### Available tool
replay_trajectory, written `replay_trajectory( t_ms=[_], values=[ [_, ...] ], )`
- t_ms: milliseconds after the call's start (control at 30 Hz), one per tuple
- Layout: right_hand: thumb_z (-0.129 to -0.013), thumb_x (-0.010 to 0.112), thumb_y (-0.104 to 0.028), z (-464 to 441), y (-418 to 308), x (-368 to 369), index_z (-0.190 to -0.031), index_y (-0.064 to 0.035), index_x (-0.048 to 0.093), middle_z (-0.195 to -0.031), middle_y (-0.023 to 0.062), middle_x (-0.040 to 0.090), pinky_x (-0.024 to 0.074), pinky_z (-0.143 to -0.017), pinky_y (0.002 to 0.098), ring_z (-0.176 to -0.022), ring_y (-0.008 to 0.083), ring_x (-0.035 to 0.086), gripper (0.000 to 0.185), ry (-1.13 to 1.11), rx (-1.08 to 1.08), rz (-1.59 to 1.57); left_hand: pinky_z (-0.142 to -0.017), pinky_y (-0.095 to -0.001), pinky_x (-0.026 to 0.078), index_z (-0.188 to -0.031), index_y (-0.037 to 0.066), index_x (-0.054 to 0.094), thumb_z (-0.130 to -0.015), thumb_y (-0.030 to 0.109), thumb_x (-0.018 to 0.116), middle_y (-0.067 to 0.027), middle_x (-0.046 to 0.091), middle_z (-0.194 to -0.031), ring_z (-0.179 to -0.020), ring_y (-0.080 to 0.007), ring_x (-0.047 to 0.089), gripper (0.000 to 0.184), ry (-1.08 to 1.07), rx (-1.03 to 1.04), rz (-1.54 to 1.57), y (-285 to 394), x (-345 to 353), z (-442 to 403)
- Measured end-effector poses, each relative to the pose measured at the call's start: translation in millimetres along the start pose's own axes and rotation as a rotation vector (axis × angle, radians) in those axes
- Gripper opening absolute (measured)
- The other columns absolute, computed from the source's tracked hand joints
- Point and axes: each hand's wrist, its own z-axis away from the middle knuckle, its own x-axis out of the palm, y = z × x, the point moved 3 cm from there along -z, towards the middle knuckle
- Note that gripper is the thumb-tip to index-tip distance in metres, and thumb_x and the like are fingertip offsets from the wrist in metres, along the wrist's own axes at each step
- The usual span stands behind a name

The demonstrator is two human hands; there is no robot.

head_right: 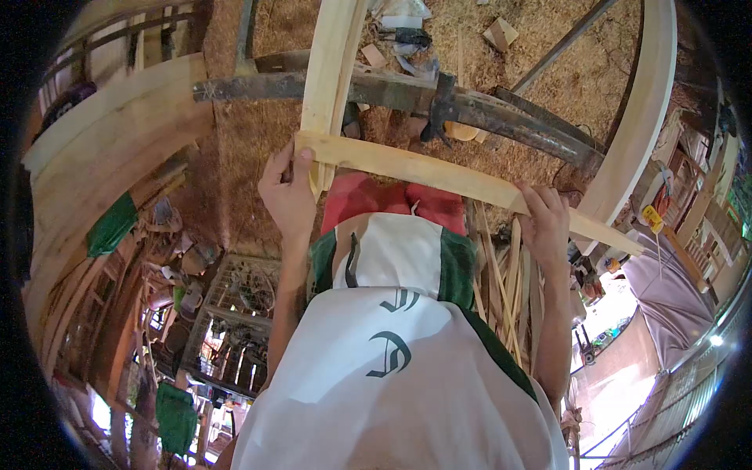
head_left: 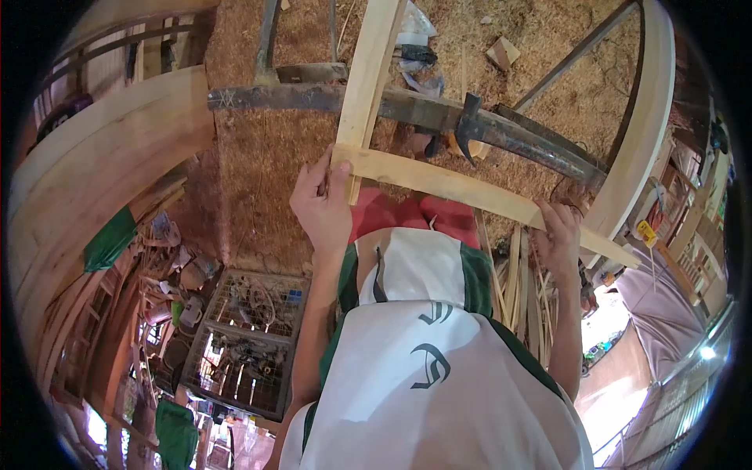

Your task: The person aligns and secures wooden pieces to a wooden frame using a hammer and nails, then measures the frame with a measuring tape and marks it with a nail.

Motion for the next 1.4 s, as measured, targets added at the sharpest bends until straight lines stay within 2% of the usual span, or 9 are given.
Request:
replay_trajectory(
  t_ms=[67,333,533,767,933,1267,1333,1400],
  values=[
    [-0.067,0.069,-0.002,-2,-1,-3,-0.123,-0.0075,0.064,-0.101,0.0104,0.062,0.0405,-0.081,0.0425,-0.096,0.0313,0.057,0.057,0.014,-0.007,-0.018,-0.056,-0.0268,0.03,-0.119,0.0,0.069,-0.089,0.018,0.073,-0.0012,0.047,-0.072,-0.064,-0.0093,0.038,0.036,0.012,0.05,0.009,1,1,-2],
    [-0.066,0.064,0.0,-10,3,-11,-0.125,-0.0079,0.062,-0.103,0.0114,0.062,0.0413,-0.085,0.0436,-0.097,0.0329,0.056,0.059,0.028,-0.027,0.004,-0.054,-0.0283,0.03,-0.118,0.0,0.07,-0.089,0.019,0.072,-0.0018,0.046,-0.071,-0.062,-0.01,0.038,0.035,-0.001,0.057,-0.056,8,2,-9],
    [-0.066,0.064,0.001,-16,11,-11,-0.125,-0.0056,0.061,-0.102,0.0124,0.062,0.0414,-0.084,0.0441,-0.096,0.0332,0.056,0.059,0.055,-0.075,-0.008,-0.056,-0.0272,0.031,-0.118,-0.001,0.069,-0.089,0.018,0.072,-0.0017,0.046,-0.072,-0.063,-0.0098,0.038,0.035,-0.005,0.065,-0.014,7,8,-15],
    [-0.068,0.066,0.0,-27,7,-17,-0.125,-0.0046,0.061,-0.099,0.013,0.062,0.0419,-0.082,0.0439,-0.093,0.0338,0.057,0.057,0.018,-0.075,0.021,-0.055,-0.0262,0.03,-0.118,0.0,0.07,-0.088,0.017,0.074,-0.0002,0.047,-0.073,-0.063,-0.0082,0.037,0.035,-0.004,0.033,-0.038,12,9,-17],
    [-0.069,0.068,0.0,-28,10,-13,-0.124,-0.0045,0.062,-0.102,0.0135,0.064,0.0427,-0.084,0.044,-0.094,0.0341,0.058,0.056,0.046,-0.038,-0.08,-0.055,-0.0254,0.029,-0.117,0.0,0.07,-0.087,0.017,0.074,0.0001,0.048,-0.074,-0.062,-0.0073,0.037,0.035,-0.001,0.01,-0.016,15,10,-21],
    [-0.068,0.068,0.001,-29,12,-14,-0.125,-0.0049,0.062,-0.104,0.0133,0.064,0.0435,-0.084,0.0446,-0.095,0.0343,0.058,0.058,0.022,-0.036,-0.043,-0.053,-0.0256,0.027,-0.116,-0.001,0.071,-0.087,0.017,0.074,0.0007,0.046,-0.073,-0.06,-0.0068,0.035,0.034,-0.021,0.008,-0.05,19,9,-24],
    [-0.069,0.058,0.006,-26,17,-12,-0.125,-0.0038,0.062,-0.107,0.0199,0.062,0.0467,-0.087,0.043,-0.098,0.0383,0.059,0.057,-0.012,0.026,-0.075,-0.053,-0.0255,0.026,-0.115,-0.001,0.071,-0.087,0.017,0.074,0.0008,0.046,-0.072,-0.06,-0.0067,0.034,0.034,-0.019,0.006,-0.039,17,10,-24],
    [-0.067,0.06,0.004,-27,15,-11,-0.125,-0.0039,0.062,-0.105,0.0175,0.063,0.0452,-0.087,0.044,-0.096,0.0371,0.058,0.059,0.02,0.003,-0.072,-0.053,-0.0255,0.026,-0.114,-0.001,0.071,-0.087,0.018,0.074,0.0008,0.045,-0.072,-0.06,-0.0067,0.034,0.034,-0.018,0.004,-0.019,16,10,-25]
  ],
)
